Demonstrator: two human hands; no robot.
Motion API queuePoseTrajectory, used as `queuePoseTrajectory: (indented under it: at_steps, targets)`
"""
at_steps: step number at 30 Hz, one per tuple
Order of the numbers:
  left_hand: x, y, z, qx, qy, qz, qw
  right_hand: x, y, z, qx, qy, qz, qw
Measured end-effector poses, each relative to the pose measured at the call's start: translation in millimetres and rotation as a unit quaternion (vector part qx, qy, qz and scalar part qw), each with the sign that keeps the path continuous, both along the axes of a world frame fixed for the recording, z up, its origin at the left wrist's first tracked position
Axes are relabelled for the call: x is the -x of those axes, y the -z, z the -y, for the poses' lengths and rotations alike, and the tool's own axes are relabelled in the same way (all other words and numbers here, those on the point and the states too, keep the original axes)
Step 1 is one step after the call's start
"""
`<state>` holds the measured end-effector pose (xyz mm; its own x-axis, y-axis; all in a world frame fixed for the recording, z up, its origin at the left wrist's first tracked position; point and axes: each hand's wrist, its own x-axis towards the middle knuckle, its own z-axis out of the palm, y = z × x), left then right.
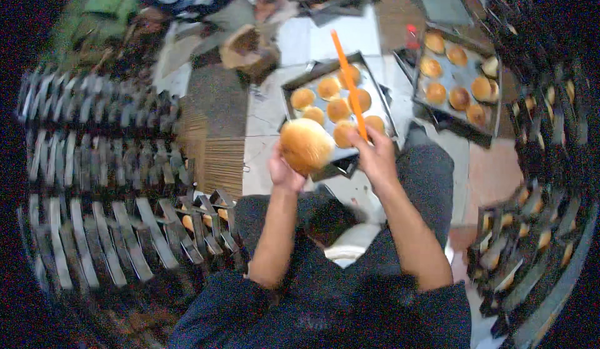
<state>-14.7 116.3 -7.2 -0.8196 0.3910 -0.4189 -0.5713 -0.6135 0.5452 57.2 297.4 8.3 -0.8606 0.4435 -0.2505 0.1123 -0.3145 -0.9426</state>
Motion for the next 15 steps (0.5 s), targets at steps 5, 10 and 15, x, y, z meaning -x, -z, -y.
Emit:
queuePoseTrajectory:
  at_steps: [5, 10, 15]
  targets:
    - [-58, 15, 33, -0.006, 0.154, 0.013, 0.988, -43, -19, 3, 0.126, -0.188, 0.059, 0.972]
    - [-93, -45, 40, 0.18, 0.202, 0.008, 0.963, -78, -16, 25, 0.142, -0.25, 0.026, 0.957]
    - [-125, -31, 61, -0.11, 0.018, -0.06, 0.992, -94, -20, 52, 0.307, -0.118, -0.065, 0.942]
